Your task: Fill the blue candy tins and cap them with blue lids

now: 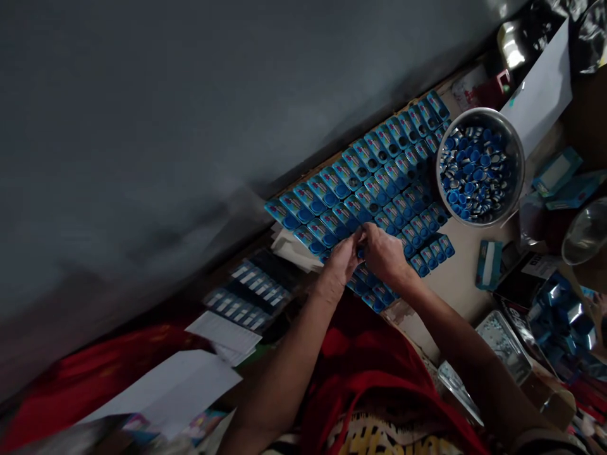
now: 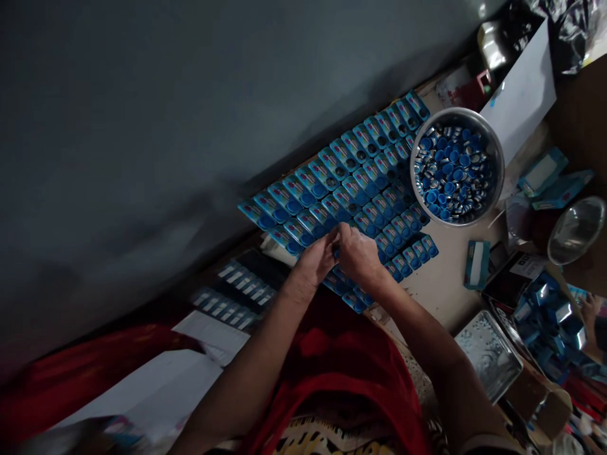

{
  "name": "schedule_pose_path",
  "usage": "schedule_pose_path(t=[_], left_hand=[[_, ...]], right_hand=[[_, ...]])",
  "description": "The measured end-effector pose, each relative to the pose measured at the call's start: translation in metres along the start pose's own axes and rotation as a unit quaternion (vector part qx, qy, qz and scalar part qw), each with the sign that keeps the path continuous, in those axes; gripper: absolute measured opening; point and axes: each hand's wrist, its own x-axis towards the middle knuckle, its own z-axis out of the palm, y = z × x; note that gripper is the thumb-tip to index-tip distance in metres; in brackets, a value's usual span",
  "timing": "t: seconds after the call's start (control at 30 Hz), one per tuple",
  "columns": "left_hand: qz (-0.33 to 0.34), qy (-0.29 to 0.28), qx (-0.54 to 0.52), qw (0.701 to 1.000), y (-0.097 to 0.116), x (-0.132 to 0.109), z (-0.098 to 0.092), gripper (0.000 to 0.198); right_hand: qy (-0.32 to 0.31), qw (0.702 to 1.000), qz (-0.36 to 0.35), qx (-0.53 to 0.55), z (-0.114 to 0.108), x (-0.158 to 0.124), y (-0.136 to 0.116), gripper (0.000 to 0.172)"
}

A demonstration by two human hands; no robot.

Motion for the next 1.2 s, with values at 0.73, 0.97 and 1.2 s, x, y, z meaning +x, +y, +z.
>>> schedule_pose_path(t=[0.73, 0.97, 1.2], left_hand=[[0.093, -0.067, -0.053, 0.992, 0.048, -0.001, -0.017, 0.034], [0.121, -0.048, -0.058, 0.990, 0.047, 0.003, -0.018, 0.033], [0.130, 0.001, -0.104, 0.986, 0.043, 0.009, 0.015, 0.030]], right_hand=[[0.026, 0.996, 0.081, -0.019, -0.051, 0.114, 0.033, 0.033], [0.127, 0.981, -0.067, 0.133, -0.025, 0.065, 0.024, 0.017], [0.198, 0.915, -0.094, 0.339, 0.003, 0.053, 0.026, 0.008]])
